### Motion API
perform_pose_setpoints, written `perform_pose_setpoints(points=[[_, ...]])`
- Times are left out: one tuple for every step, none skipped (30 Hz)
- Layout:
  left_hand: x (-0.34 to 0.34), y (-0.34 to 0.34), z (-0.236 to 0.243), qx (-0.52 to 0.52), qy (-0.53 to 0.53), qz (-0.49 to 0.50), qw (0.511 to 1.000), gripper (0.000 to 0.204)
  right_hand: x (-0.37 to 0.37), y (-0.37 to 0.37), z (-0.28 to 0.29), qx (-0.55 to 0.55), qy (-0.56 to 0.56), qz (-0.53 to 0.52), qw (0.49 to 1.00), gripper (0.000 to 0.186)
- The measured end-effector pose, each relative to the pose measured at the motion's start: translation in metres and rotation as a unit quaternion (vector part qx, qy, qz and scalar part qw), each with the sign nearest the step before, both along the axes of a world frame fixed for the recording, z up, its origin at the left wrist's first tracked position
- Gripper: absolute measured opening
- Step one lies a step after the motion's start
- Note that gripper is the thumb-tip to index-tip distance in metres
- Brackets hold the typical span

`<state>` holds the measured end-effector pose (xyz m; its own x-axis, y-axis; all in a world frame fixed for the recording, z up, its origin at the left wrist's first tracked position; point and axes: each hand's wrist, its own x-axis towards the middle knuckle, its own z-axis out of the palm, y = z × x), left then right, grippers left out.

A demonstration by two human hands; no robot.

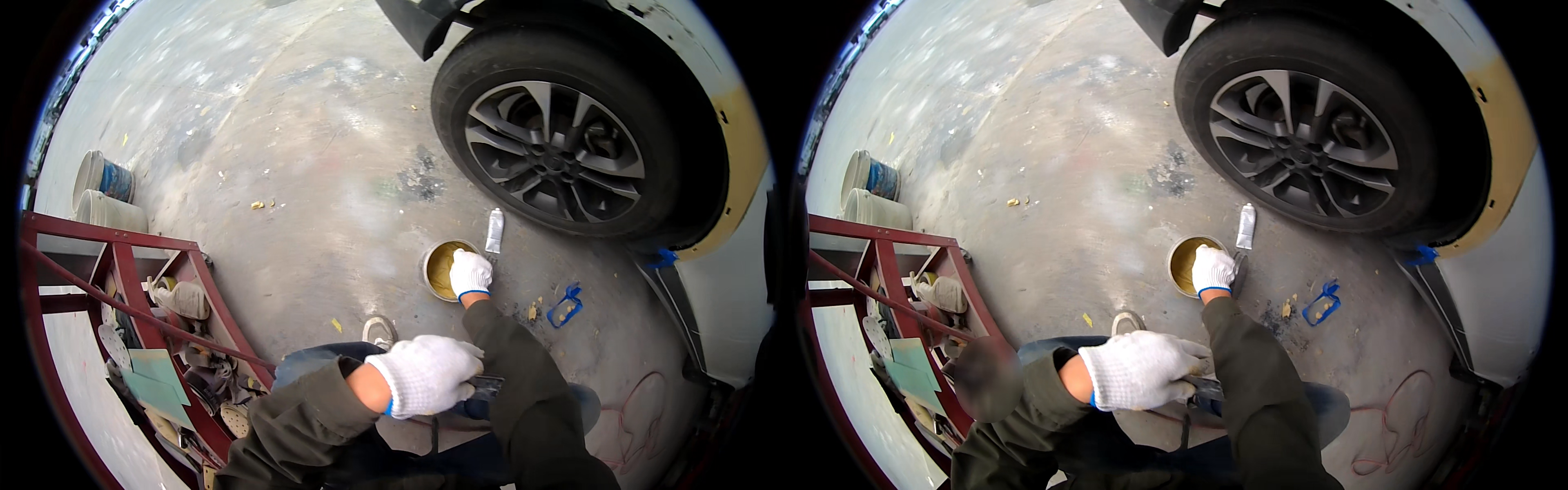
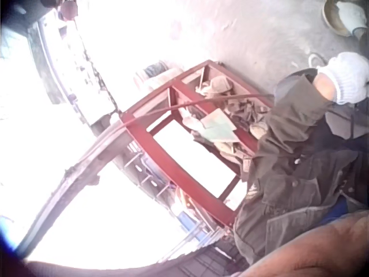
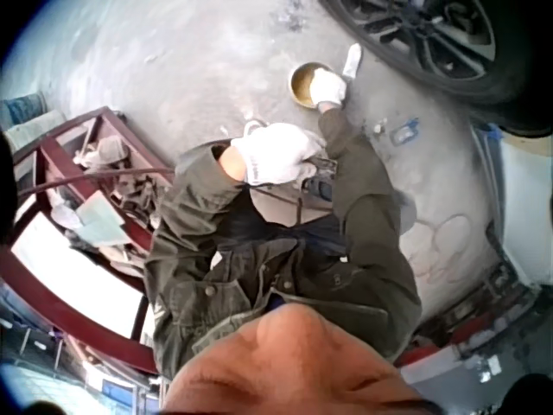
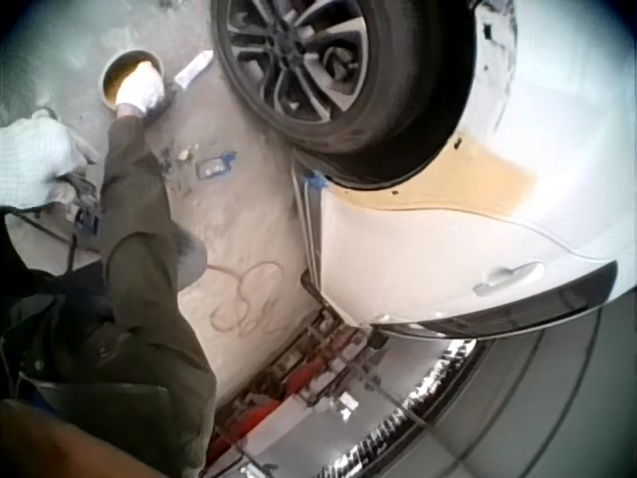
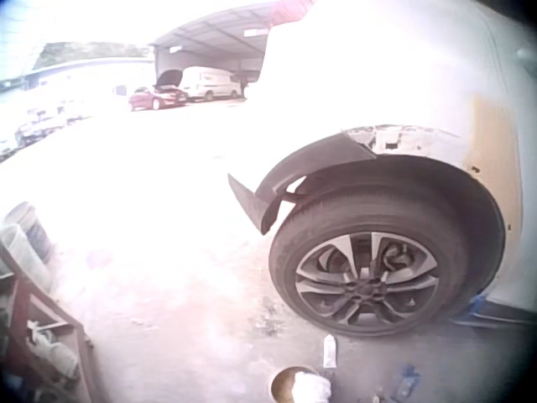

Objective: The person sits on the floor and sands the rear quarter panel of a white car using a sanding block and sandpaper. They repeatedly apply filler from a tube onto the sanding block and continue sanding the same area.

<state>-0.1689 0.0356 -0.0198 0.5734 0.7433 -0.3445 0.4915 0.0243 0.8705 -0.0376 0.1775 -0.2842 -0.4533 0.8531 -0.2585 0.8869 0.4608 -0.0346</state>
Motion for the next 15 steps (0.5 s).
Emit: perform_pose_setpoints(points=[[0.0,-0.003,-0.003,0.03,0.003,0.014,0.999,0.021,-0.004,0.003,-0.017,0.013,-0.035,0.025,0.999,0.023],[-0.004,-0.003,-0.002,0.022,0.016,0.014,1.0,0.021,-0.004,0.002,-0.032,0.078,-0.038,0.068,0.994,0.025],[-0.007,-0.002,0.002,0.014,0.029,0.013,0.999,0.021,-0.005,0.004,-0.04,0.077,-0.031,0.079,0.993,0.024],[-0.011,-0.002,0.005,0.015,0.048,0.022,0.999,0.022,-0.005,0.005,-0.047,0.075,-0.025,0.09,0.993,0.022],[-0.017,-0.001,0.009,0.016,0.066,0.03,0.997,0.022,-0.005,0.007,-0.054,0.074,-0.019,0.101,0.992,0.021],[-0.023,-0.001,0.011,0.018,0.083,0.034,0.996,0.022,-0.005,0.008,-0.058,0.065,0.012,0.104,0.992,0.021],[-0.028,-0.001,0.012,0.026,0.085,0.052,0.995,0.022,-0.005,0.009,-0.061,0.044,0.02,0.094,0.994,0.022],[-0.033,-0.002,0.013,0.034,0.086,0.069,0.993,0.022,-0.004,0.009,-0.065,0.023,0.028,0.083,0.996,0.023],[-0.037,-0.002,0.014,0.043,0.089,0.086,0.991,0.023,-0.005,0.011,-0.065,0.005,0.037,0.073,0.997,0.023],[-0.039,-0.003,0.012,0.041,0.09,0.098,0.99,0.023,-0.006,0.012,-0.069,-0.011,0.03,0.045,0.998,0.025],[-0.039,-0.003,0.009,0.043,0.088,0.104,0.99,0.023,-0.004,0.013,-0.071,-0.03,0.031,0.041,0.998,0.025],[-0.04,-0.004,0.007,0.046,0.087,0.112,0.989,0.024,-0.006,0.016,-0.068,-0.049,0.033,0.04,0.997,0.025],[-0.04,-0.004,0.007,0.049,0.087,0.12,0.988,0.024,-0.007,0.018,-0.066,-0.068,0.034,0.038,0.996,0.025],[-0.041,-0.004,0.008,0.043,0.086,0.121,0.988,0.024,-0.009,0.02,-0.064,-0.082,0.034,0.044,0.995,0.024],[-0.042,-0.002,0.011,0.037,0.083,0.122,0.988,0.025,-0.008,0.024,-0.058,-0.095,0.033,0.049,0.994,0.025]])
